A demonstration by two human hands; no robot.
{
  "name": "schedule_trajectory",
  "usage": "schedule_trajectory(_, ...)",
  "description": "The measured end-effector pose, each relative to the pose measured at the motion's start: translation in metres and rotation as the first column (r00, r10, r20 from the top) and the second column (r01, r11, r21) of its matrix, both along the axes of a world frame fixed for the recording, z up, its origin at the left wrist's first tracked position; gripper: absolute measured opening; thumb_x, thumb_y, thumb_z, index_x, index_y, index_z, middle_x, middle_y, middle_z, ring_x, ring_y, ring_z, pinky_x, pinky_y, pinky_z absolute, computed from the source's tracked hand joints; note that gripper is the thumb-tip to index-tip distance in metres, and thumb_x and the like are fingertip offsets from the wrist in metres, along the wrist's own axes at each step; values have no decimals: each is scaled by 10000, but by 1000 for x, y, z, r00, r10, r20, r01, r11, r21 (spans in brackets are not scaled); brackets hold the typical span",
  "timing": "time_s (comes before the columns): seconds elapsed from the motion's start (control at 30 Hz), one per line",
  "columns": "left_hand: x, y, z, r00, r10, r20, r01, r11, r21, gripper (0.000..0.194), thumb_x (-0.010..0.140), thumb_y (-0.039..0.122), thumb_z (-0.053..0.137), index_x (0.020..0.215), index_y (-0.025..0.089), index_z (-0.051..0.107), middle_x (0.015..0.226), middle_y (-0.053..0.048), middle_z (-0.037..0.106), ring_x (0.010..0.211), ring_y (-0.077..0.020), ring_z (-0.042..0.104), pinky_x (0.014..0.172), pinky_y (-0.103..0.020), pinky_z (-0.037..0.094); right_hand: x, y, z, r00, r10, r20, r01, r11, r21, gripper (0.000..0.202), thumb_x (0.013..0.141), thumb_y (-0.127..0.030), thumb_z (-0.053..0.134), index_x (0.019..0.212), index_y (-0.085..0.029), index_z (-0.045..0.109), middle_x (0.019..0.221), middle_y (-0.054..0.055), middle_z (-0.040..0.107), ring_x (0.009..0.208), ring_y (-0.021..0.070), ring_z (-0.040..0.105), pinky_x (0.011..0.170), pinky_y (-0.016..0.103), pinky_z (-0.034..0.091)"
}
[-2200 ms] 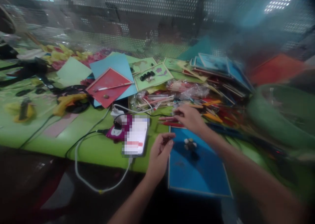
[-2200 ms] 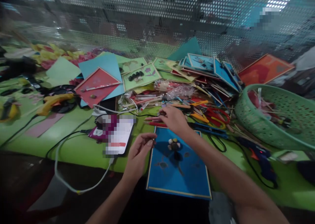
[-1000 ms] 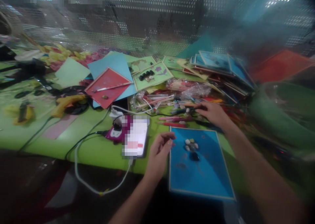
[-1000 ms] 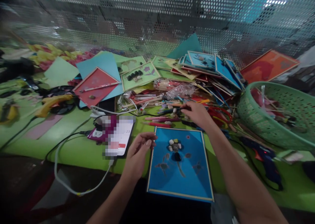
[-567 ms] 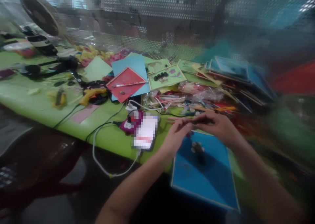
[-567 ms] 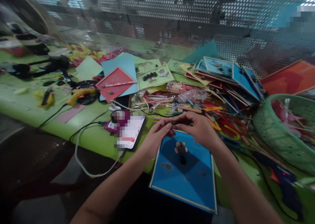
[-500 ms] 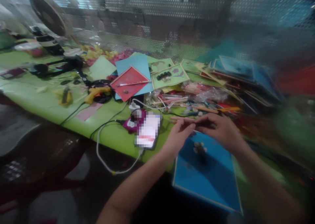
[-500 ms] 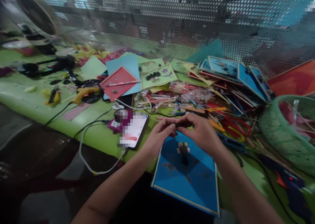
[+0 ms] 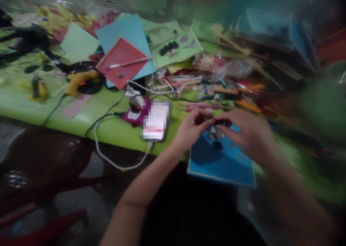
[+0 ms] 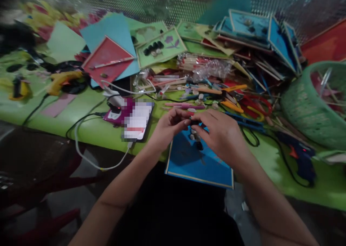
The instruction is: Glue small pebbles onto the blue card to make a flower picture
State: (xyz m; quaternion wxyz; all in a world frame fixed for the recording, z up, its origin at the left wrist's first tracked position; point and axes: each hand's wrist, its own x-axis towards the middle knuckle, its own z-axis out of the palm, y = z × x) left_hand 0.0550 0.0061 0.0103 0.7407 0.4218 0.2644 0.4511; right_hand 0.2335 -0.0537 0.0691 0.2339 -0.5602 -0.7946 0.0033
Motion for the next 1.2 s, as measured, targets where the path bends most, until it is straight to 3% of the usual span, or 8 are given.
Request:
schedule_trajectory(0.13,0,-4,-2,979,-194,-59,199,977,79,421,737,450,969,885,170,691,829,-8,705,754,-127,665,704,-239,521,1,-30,-5,994,-102,-32,104,993,54,93,1001,-313,702,1059,-251,742,992,43,802,900,232,762,779,345,567)
schedule_trajectory(0.23,-2,-6,-1,957,-269,-113,285,944,166,381,820,473,907,946,172,711,894,-35,724,801,-144,687,746,-261,538,0,-56,-14,980,-186,-66,193,973,124,83,977,-287,745,1049,-246,747,977,39,807,855,217,757,754,338,567)
schedule_trajectory(0.37,-7,-6,4,976,-150,-156,177,969,175,301,891,438,842,1010,187,723,979,-49,748,859,-153,696,761,-262,544,-5,-89,-28,928,-345,-140,353,935,32,110,973,-298,759,1067,-240,753,935,26,779,697,167,701,659,314,545)
schedule_trajectory(0.5,-10,-6,8,987,-92,-135,114,980,166,218,915,379,820,997,198,731,977,-41,746,876,-145,700,708,-235,527,-13,-110,-44,921,-368,-128,368,929,-22,96,989,-306,740,1039,-223,739,929,32,770,705,169,697,670,317,549)
schedule_trajectory(0.7,-12,-8,10,984,-69,-165,100,977,186,175,921,361,814,961,206,743,981,-52,749,863,-153,688,691,-242,526,-23,-115,-61,922,-377,-91,379,925,6,68,1001,-273,715,1033,-213,723,925,42,773,766,193,713,717,334,563)
schedule_trajectory(1.2,-14,-9,14,985,-73,-158,100,980,170,169,911,361,833,951,216,755,974,-45,751,810,-143,687,694,-254,574,-25,-108,-64,938,-341,-68,343,939,31,47,990,-237,717,987,-198,690,916,52,762,847,222,729,761,356,571)
